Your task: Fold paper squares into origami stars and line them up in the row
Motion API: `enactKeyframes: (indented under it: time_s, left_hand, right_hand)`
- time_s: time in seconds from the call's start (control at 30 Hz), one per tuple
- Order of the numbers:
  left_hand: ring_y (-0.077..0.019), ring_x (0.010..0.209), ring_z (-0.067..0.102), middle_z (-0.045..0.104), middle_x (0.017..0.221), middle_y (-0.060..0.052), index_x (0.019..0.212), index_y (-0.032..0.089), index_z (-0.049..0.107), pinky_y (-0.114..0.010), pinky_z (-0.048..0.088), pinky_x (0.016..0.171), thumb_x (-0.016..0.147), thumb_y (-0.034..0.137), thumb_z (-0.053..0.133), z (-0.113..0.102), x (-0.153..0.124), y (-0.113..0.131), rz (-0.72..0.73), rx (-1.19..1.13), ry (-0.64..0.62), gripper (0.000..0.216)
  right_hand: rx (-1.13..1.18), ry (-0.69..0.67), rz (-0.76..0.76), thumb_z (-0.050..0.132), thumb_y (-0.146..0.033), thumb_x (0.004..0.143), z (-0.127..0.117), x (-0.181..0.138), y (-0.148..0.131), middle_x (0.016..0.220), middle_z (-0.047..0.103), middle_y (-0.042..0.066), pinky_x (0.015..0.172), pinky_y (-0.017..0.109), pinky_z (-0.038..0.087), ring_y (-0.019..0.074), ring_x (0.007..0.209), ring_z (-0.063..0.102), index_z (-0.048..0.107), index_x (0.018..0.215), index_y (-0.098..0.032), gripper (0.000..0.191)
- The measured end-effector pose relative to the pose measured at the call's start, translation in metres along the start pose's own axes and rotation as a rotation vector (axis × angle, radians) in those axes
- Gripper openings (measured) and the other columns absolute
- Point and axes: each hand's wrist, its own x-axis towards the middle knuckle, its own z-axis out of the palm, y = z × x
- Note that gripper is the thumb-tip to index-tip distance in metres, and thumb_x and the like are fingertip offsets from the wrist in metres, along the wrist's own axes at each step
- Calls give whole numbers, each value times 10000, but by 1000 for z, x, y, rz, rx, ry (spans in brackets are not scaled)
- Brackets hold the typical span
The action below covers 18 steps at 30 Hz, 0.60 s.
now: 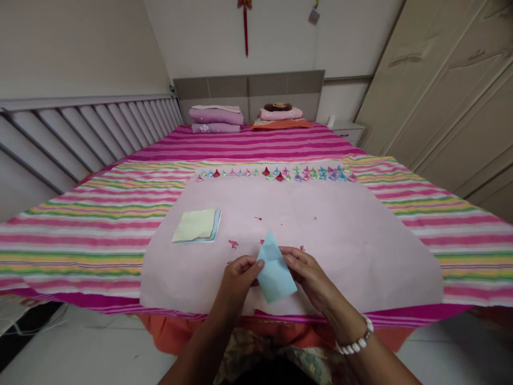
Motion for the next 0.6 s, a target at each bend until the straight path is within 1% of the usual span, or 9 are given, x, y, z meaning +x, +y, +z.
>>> enactKeyframes:
  time_s: [0.07,0.17,0.23,0.3,0.33,0.37,0.47,0.53,0.6]
  left_hand:
    - [-116,626,557,634,649,2,700,151,665,-226,463,613,612,417,772,-1,2,0,37,-63,65,300]
    - [-124,659,570,639,664,-1,714,153,663,-236,480,640,622,411,770,-2,2,2,52,-136,112,294]
    - [-126,666,570,636,674,-3,721,148,662,-240,480,643,629,411,767,-1,2,2,44,-156,109,297]
    - [-124,663,562,627,671,-3,711,144,656,-240,471,647,631,422,765,-1,1,2,31,-153,98,309]
    - [-120,655,553,617,664,-1,697,142,648,-234,461,644,629,429,765,-2,1,2,20,-142,98,318]
    - [-112,645,538,606,655,3,678,141,638,-224,446,634,624,437,766,-2,1,2,6,-128,102,327]
    - [-97,634,494,579,660,12,649,145,618,-197,395,595,605,463,770,-4,1,1,-47,-80,122,355]
    - [-101,650,484,567,676,17,664,155,624,-192,374,579,589,478,773,-6,2,1,-78,-56,132,364]
    - [-106,665,487,546,674,24,682,166,630,-190,359,563,582,486,775,-8,2,0,-118,-43,142,366]
  right_hand:
    - [-68,-28,19,787,-431,630,-3,-2,7,677,653,13,533,231,408,123,576,542,721,902,-164,387]
    - [-140,-46,20,821,-396,579,-4,-5,16,529,561,-37,422,199,297,63,427,393,717,809,-147,354]
    - [-150,-34,25,809,-387,600,-3,-6,20,412,460,-81,380,196,217,46,359,299,709,803,-146,330]
    - [-144,-34,41,776,-396,649,-1,-6,22,345,393,-105,364,199,181,44,318,255,700,819,-147,311]
    - [-137,-40,48,759,-404,671,-1,-6,22,345,417,-98,362,200,189,46,309,271,695,818,-146,304]
    - [-128,-43,52,746,-411,685,-1,-6,21,369,473,-79,365,200,210,49,307,309,689,811,-147,299]
    - [-101,-17,52,745,-421,683,0,-7,18,554,655,3,390,209,283,67,342,448,675,775,-151,293]
    - [-92,4,42,761,-414,663,0,-7,16,672,705,34,410,216,321,81,383,508,676,764,-153,292]
    - [-98,21,27,776,-407,646,1,-7,15,666,701,31,434,223,349,98,421,541,681,747,-156,287]
